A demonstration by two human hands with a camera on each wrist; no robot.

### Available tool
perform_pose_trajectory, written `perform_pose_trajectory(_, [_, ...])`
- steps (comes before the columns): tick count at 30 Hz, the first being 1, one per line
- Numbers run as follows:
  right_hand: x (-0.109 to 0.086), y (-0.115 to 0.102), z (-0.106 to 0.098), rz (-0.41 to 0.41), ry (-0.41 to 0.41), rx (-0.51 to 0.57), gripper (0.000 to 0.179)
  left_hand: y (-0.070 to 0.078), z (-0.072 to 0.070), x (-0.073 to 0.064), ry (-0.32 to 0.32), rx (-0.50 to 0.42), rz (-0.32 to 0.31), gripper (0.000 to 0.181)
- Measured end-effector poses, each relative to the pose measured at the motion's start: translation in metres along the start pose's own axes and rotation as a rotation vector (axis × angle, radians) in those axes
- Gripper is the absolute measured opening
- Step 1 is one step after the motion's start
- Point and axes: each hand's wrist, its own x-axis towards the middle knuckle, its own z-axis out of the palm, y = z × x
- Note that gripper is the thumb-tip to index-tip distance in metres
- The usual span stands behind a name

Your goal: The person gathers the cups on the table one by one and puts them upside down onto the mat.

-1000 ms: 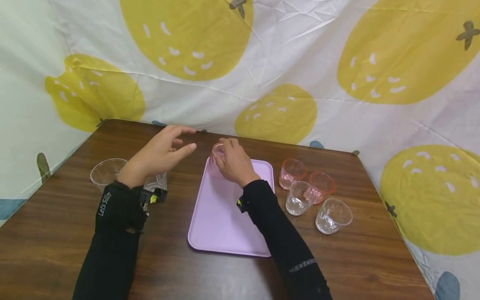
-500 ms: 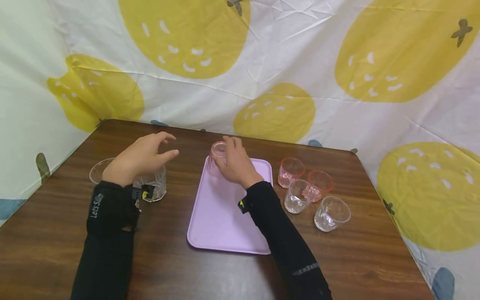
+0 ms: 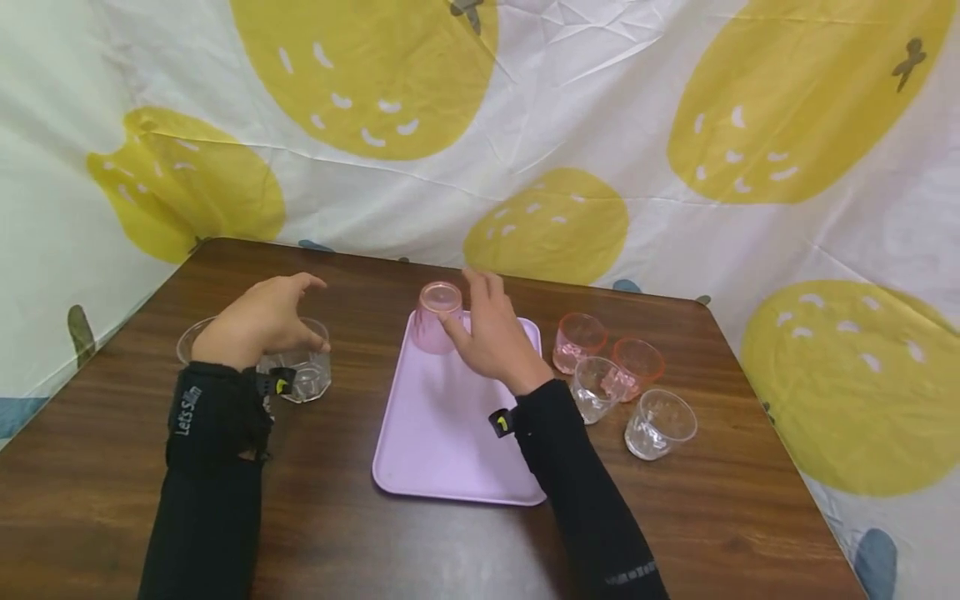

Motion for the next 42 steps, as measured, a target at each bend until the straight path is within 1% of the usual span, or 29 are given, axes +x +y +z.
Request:
perform_pose_trajectory(4, [-0.008,-0.004,-0.008,-0.022,0.000,-0.005,0.076,-0.001,0.000,0.000,-0.015,-0.004,0.002,0.093])
perform_pose_trajectory(8, [-0.016,-0.006,-0.014,-0.028,-0.012,0.001,0.076,-0.001,0.001,0.001,-0.034,0.000,0.008,0.093])
perform_pose_trajectory(14, [-0.024,-0.006,-0.022,-0.005,-0.009,0.020,0.075,-0.003,0.001,0.003,-0.062,-0.005,-0.003,0.093])
perform_pose_trajectory(19, [-0.030,-0.004,-0.029,0.030,-0.016,0.040,0.074,-0.004,0.002,0.002,-0.079,-0.005,-0.012,0.093])
perform_pose_trajectory(23, [-0.032,-0.004,-0.033,0.037,-0.015,0.040,0.074,-0.005,0.002,0.001,-0.090,0.001,-0.016,0.092])
perform_pose_trajectory(30, [-0.031,-0.003,-0.036,0.009,-0.004,0.041,0.074,-0.005,0.004,0.002,-0.095,0.044,-0.007,0.088])
perform_pose_trajectory(35, [-0.032,-0.002,-0.036,0.009,-0.007,0.038,0.075,-0.005,0.007,0.004,-0.087,0.061,-0.023,0.086])
perform_pose_trajectory(38, [-0.034,-0.002,-0.037,0.021,-0.004,0.040,0.074,-0.005,0.009,0.005,-0.093,0.064,-0.036,0.084])
perform_pose_trajectory(42, [-0.036,-0.001,-0.037,0.025,-0.004,0.050,0.074,-0.004,0.010,0.005,-0.100,0.061,-0.038,0.082])
